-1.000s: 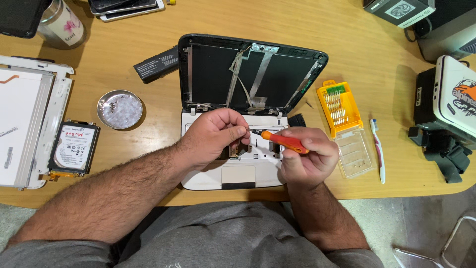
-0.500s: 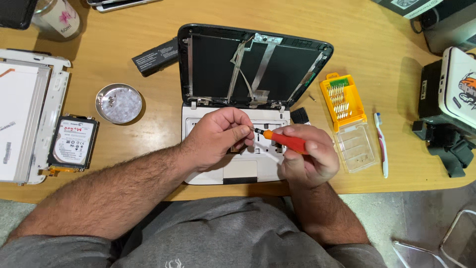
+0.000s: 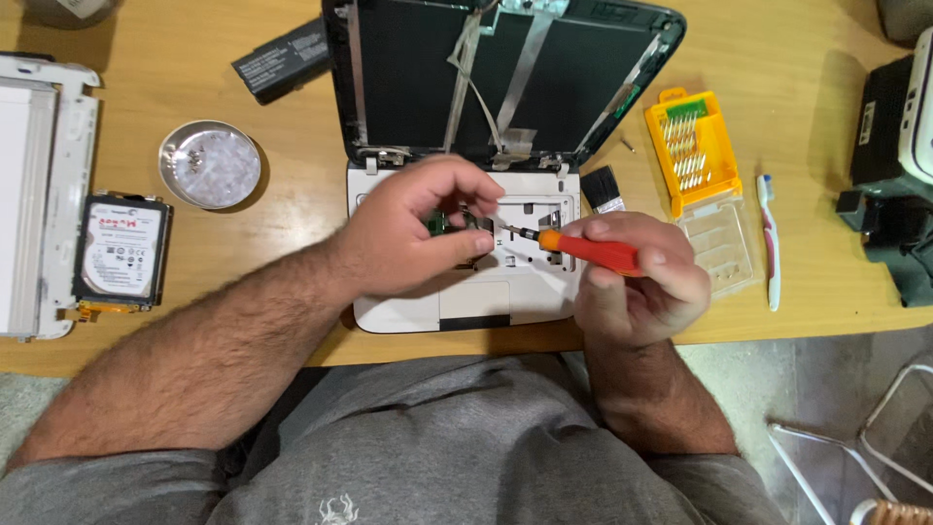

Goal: The person uses a screwdriver to remove screws from the bottom case of a disassembled laptop. They place the removed screws into a small metal container on the table. The laptop's internal components, including the motherboard and hard drive, are visible during the process.

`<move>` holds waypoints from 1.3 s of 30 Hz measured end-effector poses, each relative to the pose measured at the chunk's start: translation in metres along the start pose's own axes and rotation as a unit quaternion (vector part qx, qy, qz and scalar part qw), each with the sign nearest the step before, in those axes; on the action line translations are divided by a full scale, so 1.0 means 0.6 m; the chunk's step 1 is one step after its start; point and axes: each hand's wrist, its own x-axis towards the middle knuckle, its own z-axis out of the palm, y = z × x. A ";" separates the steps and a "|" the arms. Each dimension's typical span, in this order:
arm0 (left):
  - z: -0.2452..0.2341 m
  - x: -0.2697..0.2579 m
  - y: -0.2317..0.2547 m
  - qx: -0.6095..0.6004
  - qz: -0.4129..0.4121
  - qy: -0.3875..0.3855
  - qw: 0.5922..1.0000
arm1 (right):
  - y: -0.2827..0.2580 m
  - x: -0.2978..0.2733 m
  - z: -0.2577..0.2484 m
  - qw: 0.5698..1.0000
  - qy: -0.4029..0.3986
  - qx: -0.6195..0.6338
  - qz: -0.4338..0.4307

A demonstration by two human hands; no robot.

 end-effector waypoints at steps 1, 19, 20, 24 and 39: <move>-0.012 0.001 0.002 -0.003 -0.002 -0.002 1.000 | -0.005 -0.003 -0.003 1.000 0.000 -0.002 0.003; -0.041 -0.004 0.007 0.424 0.040 -0.255 0.868 | -0.002 -0.045 0.002 0.982 -0.154 0.045 0.095; -0.041 -0.004 0.007 0.433 0.034 -0.257 0.863 | -0.003 -0.044 0.005 0.980 -0.165 0.030 0.103; -0.037 -0.004 0.010 0.453 0.020 -0.266 0.850 | 0.002 -0.046 0.012 0.978 -0.174 0.009 0.110; -0.031 -0.022 -0.025 0.474 0.093 -0.226 0.846 | -0.007 -0.054 0.011 0.960 -0.232 -0.069 0.143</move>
